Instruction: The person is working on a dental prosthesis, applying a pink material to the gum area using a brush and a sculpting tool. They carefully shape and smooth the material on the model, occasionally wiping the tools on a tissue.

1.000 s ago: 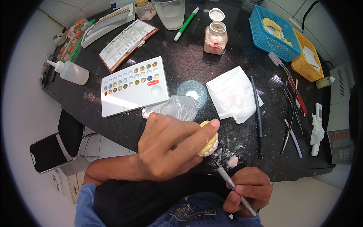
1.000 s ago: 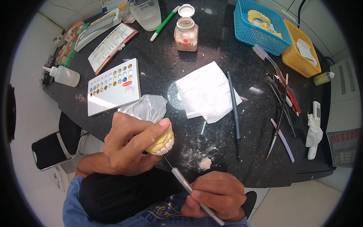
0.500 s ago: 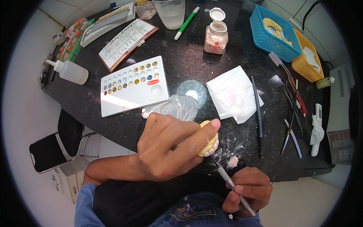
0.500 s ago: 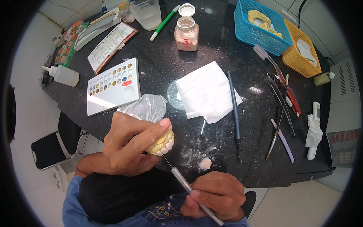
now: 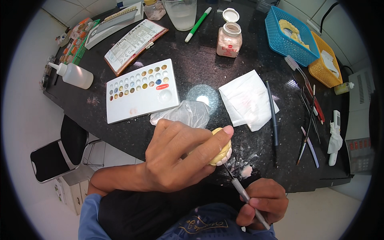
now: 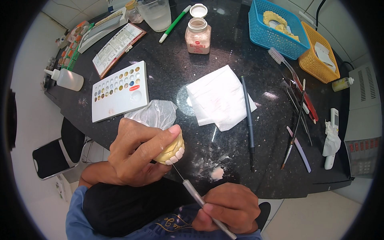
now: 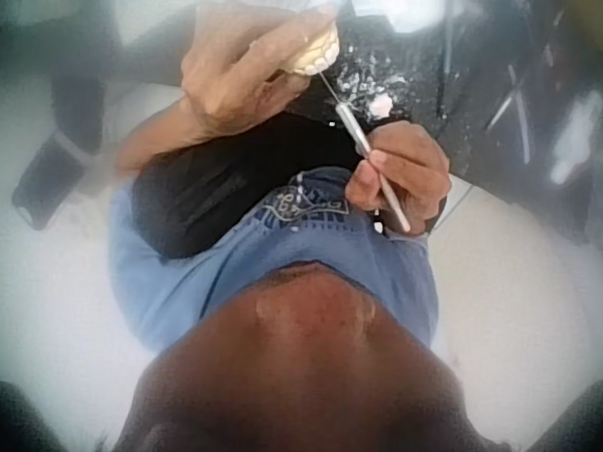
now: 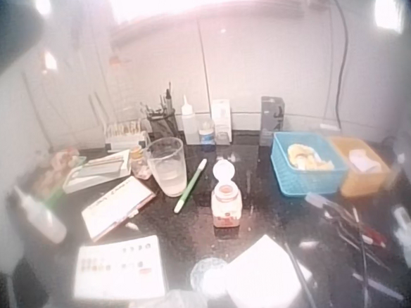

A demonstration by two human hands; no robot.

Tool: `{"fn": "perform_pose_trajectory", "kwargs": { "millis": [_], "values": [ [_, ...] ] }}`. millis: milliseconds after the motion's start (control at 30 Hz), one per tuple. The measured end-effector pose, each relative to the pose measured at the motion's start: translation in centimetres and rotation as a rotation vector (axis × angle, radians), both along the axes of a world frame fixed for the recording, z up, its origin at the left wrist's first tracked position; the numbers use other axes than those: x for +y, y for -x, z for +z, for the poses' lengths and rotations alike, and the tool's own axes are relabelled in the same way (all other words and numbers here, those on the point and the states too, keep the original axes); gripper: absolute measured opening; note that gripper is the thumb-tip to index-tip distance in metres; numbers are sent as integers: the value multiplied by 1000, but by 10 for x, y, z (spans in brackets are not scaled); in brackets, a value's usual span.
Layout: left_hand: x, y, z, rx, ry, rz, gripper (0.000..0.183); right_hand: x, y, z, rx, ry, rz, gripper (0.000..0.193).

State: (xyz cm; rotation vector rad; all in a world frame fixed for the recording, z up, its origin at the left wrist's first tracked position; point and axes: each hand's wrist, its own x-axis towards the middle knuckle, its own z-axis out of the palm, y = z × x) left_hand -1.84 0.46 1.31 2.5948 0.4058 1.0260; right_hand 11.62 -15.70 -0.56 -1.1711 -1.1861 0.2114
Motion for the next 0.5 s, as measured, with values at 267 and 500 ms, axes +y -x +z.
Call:
{"fn": "perform_pose_trajectory", "kwargs": {
  "millis": [267, 500],
  "values": [
    [0, 1, 3, 25, 11, -5, 57, -1, 0, 1, -13, 33, -6, 26],
    [0, 1, 1, 17, -2, 0, 56, -1, 0, 3, -12, 57, 9, 26]
  ]
}}
